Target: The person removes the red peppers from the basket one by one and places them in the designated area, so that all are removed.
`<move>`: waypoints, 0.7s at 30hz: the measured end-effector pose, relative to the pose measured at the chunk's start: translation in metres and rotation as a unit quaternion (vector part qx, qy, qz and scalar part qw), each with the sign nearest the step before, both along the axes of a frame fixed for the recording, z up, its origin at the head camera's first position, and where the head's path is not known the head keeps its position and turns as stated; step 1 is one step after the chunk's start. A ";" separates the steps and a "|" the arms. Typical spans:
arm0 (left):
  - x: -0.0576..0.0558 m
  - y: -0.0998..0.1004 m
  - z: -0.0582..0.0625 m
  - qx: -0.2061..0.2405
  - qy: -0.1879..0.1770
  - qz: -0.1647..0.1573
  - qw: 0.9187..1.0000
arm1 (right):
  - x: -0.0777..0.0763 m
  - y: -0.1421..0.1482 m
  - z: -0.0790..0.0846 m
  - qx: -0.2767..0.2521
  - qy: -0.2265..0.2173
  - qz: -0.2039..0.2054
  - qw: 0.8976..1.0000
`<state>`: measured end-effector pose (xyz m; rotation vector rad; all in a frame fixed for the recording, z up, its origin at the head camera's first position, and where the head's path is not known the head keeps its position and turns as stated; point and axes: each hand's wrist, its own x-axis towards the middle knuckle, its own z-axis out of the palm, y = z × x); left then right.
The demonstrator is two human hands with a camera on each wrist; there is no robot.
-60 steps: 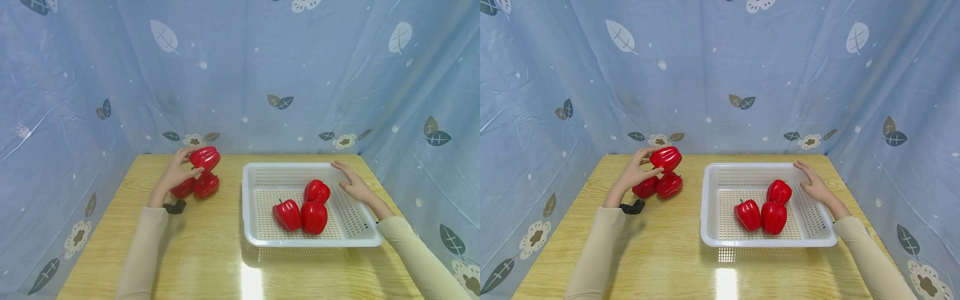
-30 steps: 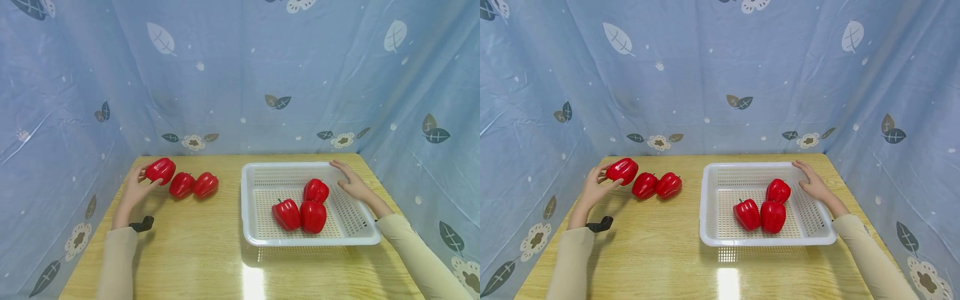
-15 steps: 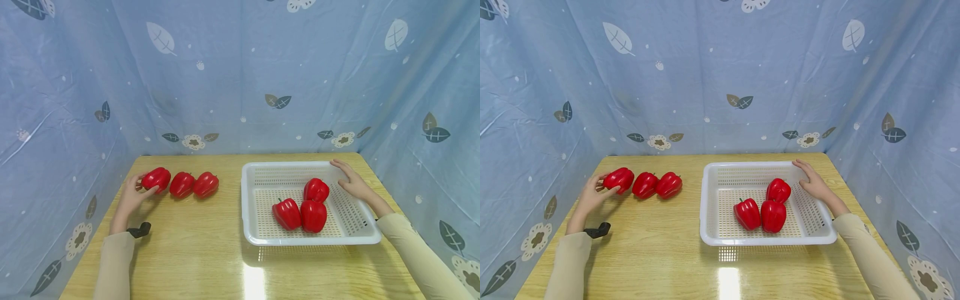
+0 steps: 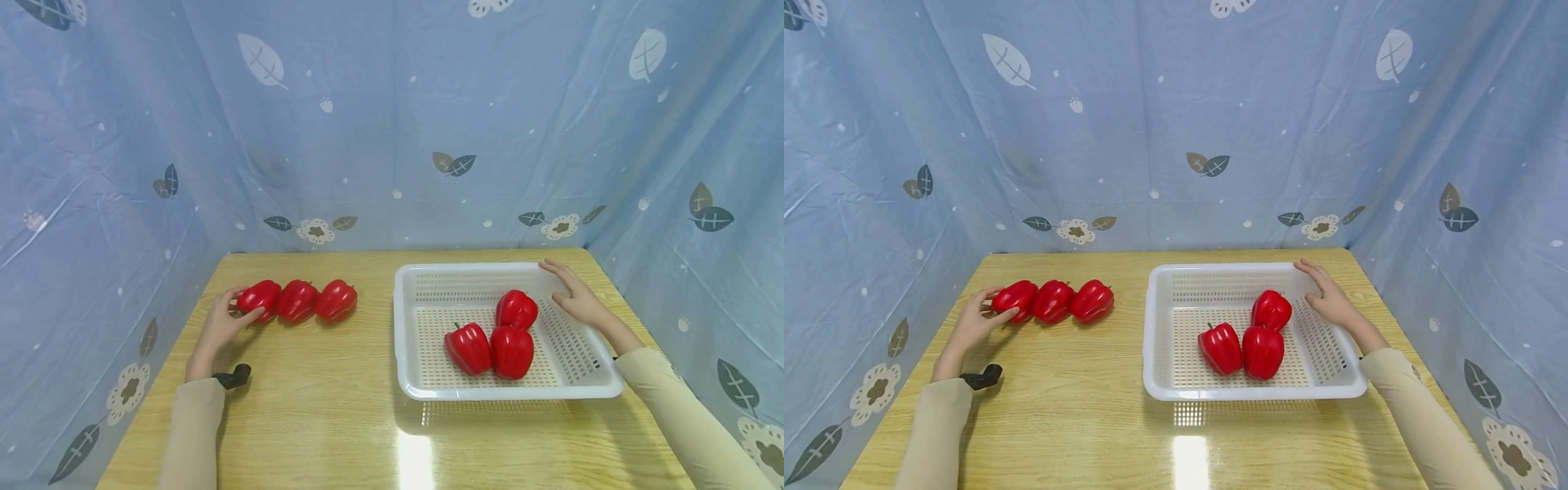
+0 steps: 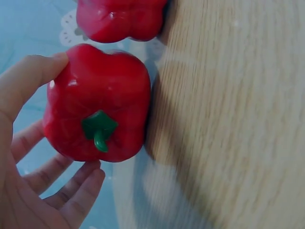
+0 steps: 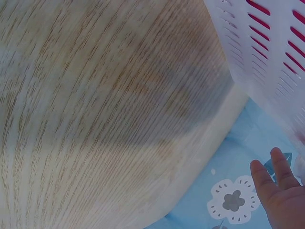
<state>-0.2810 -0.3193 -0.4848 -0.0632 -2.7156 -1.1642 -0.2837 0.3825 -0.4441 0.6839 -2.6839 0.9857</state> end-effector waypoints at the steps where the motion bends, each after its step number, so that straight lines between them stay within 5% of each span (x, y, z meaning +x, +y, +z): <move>1: 0.000 0.000 0.000 0.000 -0.001 0.000 1.000 | 0.000 0.000 0.000 0.000 0.000 0.000 1.000; 21: -0.010 0.008 0.015 -0.041 -0.008 -0.012 0.999 | 0.000 0.000 0.000 -0.002 -0.006 -0.002 1.000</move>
